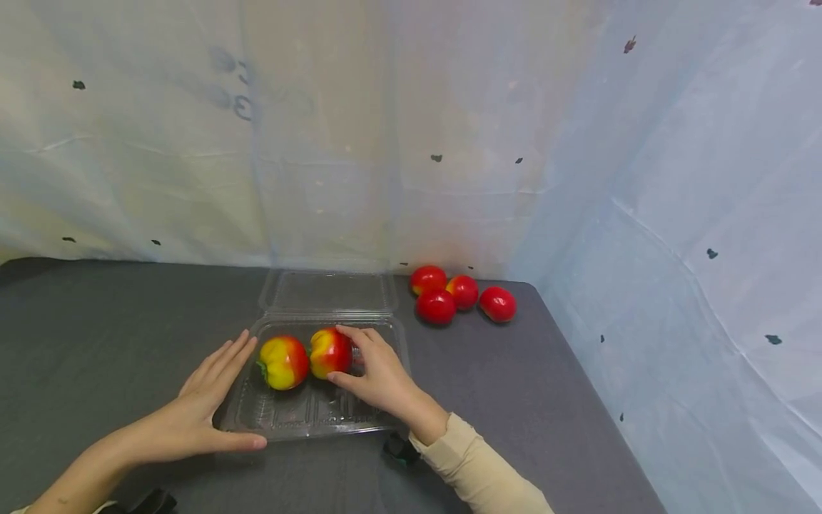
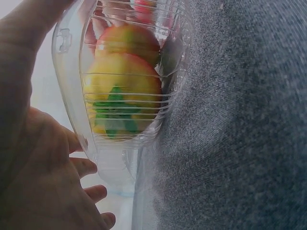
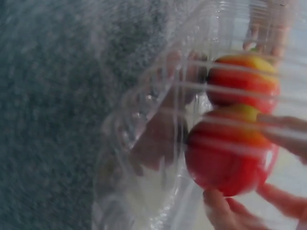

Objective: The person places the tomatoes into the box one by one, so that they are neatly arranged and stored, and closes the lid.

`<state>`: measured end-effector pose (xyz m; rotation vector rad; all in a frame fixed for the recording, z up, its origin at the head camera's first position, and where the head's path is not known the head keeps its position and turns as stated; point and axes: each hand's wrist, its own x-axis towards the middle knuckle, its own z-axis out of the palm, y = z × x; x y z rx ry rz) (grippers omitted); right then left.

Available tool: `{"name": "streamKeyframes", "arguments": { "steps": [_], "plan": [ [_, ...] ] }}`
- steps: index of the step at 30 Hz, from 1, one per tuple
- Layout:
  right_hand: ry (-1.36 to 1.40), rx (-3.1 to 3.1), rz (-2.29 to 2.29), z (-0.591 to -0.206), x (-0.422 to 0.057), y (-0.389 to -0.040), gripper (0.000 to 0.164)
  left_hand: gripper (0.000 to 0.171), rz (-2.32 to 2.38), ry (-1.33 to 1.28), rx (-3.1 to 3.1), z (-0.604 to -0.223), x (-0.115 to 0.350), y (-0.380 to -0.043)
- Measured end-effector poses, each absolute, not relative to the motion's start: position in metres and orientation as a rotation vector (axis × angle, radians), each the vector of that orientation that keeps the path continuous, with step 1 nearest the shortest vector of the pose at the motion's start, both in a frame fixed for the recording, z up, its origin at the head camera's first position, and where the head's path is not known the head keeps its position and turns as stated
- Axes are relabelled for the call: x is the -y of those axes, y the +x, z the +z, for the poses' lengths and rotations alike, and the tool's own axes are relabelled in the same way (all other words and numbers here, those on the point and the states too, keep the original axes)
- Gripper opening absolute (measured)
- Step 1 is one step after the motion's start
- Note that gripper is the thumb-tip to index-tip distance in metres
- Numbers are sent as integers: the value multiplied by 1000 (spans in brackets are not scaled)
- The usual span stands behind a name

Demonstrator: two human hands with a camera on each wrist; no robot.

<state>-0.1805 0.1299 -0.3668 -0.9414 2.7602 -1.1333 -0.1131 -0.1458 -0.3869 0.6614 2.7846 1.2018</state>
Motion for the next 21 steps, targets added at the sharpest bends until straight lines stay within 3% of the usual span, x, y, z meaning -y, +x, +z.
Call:
{"name": "streamKeyframes", "arguments": {
  "steps": [21],
  "plan": [
    [-960,-2835,-1243,-352,-153,-185,65,126,1222,665,-2765,-387,146,-113]
  ]
}}
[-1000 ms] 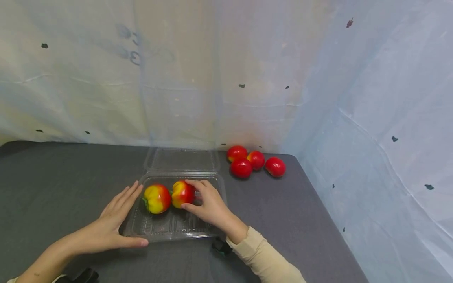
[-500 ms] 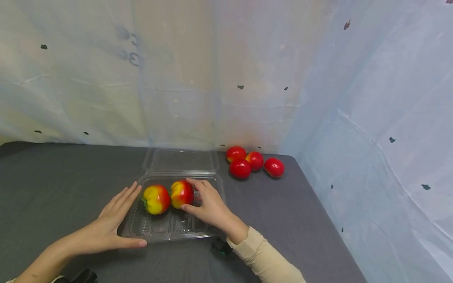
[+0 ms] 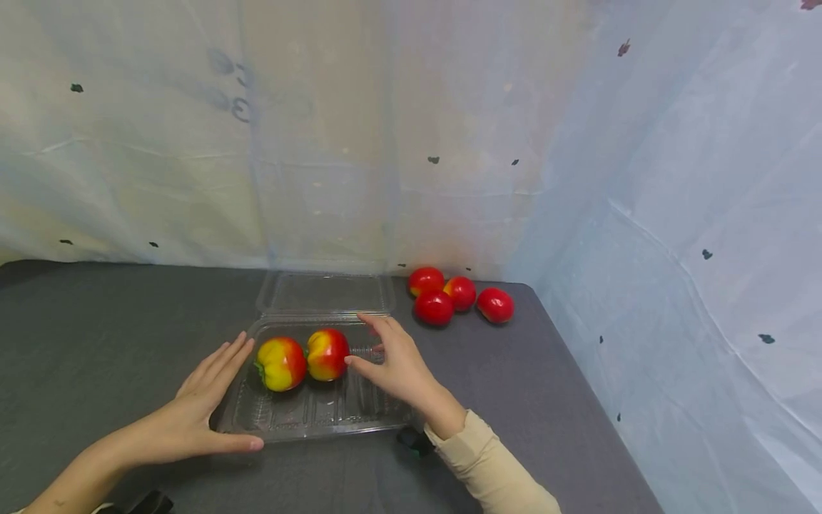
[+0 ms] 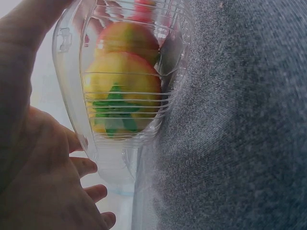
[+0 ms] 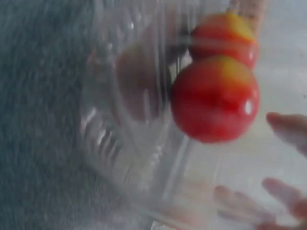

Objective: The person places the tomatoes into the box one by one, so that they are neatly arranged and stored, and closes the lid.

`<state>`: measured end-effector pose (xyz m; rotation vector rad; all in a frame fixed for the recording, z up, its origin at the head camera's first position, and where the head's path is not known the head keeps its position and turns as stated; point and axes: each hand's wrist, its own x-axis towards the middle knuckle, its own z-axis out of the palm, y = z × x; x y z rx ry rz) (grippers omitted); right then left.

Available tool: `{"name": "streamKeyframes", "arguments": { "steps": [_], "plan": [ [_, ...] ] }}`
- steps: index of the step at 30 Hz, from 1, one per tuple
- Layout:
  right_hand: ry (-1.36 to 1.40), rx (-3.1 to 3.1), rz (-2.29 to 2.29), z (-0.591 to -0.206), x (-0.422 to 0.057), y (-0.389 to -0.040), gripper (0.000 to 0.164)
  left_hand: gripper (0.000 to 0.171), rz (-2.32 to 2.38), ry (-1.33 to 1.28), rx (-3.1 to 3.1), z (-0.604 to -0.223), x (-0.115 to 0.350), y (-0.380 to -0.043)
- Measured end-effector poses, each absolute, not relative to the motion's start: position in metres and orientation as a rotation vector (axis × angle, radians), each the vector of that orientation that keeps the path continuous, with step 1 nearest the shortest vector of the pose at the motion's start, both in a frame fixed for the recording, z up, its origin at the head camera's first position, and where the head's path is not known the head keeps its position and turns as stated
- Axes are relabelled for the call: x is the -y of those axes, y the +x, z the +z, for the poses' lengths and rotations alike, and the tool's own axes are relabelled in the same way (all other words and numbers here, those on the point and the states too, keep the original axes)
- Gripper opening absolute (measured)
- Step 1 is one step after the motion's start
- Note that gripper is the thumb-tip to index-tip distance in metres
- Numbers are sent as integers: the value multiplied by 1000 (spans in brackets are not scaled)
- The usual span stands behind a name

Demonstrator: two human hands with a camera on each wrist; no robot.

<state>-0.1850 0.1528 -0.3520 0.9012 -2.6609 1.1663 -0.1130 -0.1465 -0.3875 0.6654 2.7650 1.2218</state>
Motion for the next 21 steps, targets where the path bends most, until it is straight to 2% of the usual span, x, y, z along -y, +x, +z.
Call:
{"name": "streamKeyframes", "arguments": {
  "steps": [21],
  "plan": [
    [714,2657,1145,-345,-180,-194,62,125,1230,672,-2767,-389,146,-113]
  ]
}}
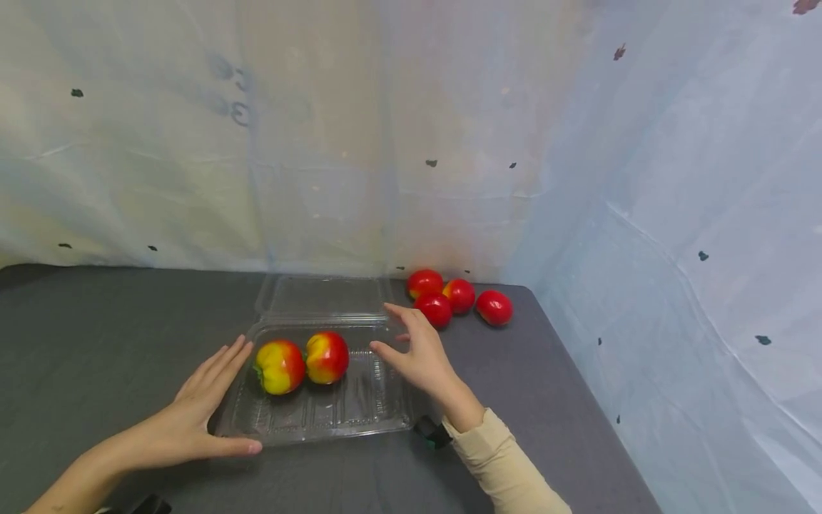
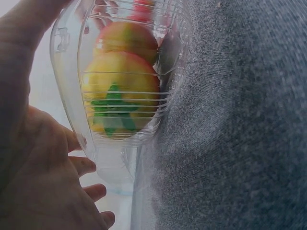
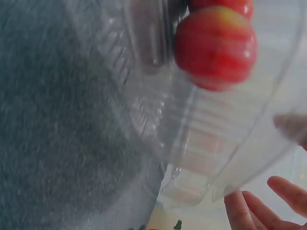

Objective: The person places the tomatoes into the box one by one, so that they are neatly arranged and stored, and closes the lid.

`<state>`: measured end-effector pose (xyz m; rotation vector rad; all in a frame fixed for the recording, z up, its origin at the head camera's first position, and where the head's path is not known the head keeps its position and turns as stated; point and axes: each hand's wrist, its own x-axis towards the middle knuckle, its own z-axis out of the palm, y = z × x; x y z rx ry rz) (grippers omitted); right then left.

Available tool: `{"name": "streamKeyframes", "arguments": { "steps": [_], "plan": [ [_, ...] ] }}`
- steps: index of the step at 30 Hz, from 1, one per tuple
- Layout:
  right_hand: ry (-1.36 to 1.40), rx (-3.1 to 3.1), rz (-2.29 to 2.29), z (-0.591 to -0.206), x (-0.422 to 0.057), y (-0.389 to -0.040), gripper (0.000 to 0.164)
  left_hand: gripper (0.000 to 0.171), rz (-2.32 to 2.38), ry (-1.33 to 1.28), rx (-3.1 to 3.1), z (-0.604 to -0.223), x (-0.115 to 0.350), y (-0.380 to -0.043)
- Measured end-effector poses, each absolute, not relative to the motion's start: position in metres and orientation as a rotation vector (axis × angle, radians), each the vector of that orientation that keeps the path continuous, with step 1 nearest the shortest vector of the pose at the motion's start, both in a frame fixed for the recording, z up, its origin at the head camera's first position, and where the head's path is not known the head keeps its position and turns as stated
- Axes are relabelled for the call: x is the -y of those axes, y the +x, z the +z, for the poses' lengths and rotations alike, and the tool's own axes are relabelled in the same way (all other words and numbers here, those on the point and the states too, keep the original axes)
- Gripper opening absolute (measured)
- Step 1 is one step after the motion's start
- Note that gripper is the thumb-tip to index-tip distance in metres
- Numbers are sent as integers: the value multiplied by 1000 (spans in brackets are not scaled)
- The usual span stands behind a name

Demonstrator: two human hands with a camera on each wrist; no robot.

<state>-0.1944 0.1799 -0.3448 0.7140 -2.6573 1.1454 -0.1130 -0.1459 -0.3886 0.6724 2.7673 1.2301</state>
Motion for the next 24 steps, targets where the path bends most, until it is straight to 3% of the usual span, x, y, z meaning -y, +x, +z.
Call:
{"name": "streamKeyframes", "arguments": {
  "steps": [10,24],
  "plan": [
    [627,2566,1032,-358,-194,-217,50,124,1254,663,-2764,-392,145,-110],
    [553,2612,798,-374,-208,-244,48,124,1248,655,-2778,-394,146,-109]
  ]
}}
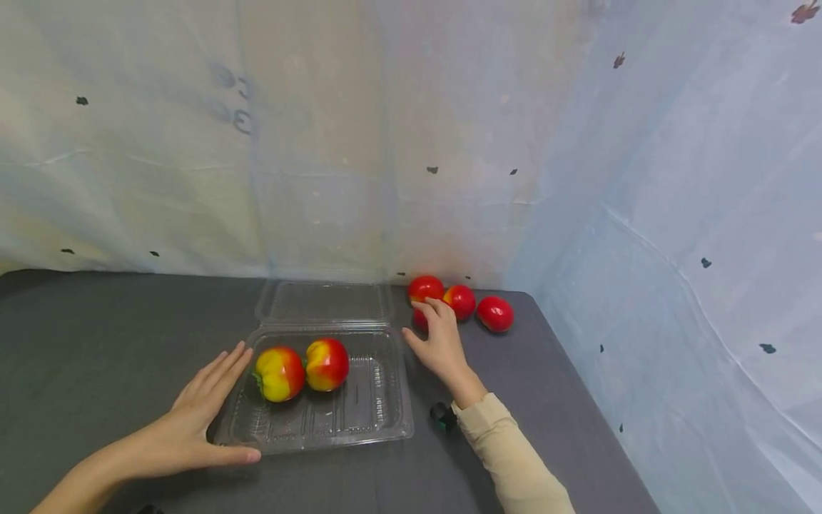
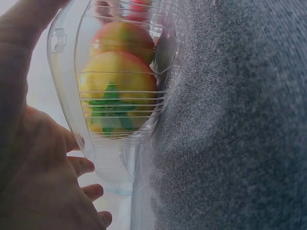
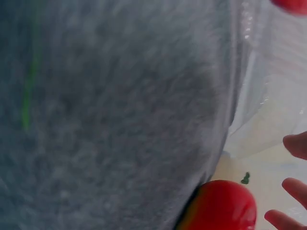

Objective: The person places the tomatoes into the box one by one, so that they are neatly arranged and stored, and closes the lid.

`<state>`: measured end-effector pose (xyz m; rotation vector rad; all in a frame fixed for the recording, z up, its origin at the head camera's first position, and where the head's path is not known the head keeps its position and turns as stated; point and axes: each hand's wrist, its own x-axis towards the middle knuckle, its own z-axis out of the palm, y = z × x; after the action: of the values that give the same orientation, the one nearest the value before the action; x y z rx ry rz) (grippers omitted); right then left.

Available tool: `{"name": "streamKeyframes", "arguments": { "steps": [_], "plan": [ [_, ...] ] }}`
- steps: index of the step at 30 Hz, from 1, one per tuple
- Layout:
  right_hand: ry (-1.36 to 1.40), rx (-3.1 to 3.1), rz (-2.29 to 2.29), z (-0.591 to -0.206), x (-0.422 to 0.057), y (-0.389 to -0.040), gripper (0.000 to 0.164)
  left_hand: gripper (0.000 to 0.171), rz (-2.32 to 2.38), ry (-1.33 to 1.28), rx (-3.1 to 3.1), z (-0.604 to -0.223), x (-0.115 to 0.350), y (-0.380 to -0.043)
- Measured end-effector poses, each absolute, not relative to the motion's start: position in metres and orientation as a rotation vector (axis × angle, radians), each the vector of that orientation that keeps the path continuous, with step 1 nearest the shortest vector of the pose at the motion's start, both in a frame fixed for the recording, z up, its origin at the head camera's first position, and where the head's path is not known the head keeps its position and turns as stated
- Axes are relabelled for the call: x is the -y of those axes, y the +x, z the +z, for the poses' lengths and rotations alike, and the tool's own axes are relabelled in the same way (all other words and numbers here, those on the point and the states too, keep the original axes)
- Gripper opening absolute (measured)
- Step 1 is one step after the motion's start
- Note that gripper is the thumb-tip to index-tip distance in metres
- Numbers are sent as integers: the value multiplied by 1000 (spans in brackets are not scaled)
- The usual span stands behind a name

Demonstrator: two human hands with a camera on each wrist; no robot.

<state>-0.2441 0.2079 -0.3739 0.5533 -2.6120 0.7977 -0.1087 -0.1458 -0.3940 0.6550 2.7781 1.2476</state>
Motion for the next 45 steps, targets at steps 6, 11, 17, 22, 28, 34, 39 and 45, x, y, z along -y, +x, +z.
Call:
{"name": "streamKeyframes", "arguments": {
  "steps": [6,11,17,22,28,34,39,45],
  "plan": [
    [558,2657,637,-378,-210,-255,51,124,1258,661,-2775,-394,144,-109],
    [541,2721,586,-377,-210,-260,55,124,1250,661,-2786,-394,143,-111],
    [443,2777,551,-376,-213,-259,56,123,1260,677,-2786,-396,140,-112],
    [307,2768,585,-375,-219,-253,54,123,1268,690,-2789,-398,140,-113],
    [171,2740,622,-375,-228,-250,57,123,1258,705,-2799,-399,142,-113],
    [139,2734,656,-375,-231,-251,60,123,1238,706,-2829,-399,145,-112],
    [47,2707,615,-375,-235,-254,59,123,1234,703,-2827,-399,145,-113],
    [-74,2690,564,-376,-244,-257,55,123,1234,714,-2828,-399,144,-114]
  ]
}}
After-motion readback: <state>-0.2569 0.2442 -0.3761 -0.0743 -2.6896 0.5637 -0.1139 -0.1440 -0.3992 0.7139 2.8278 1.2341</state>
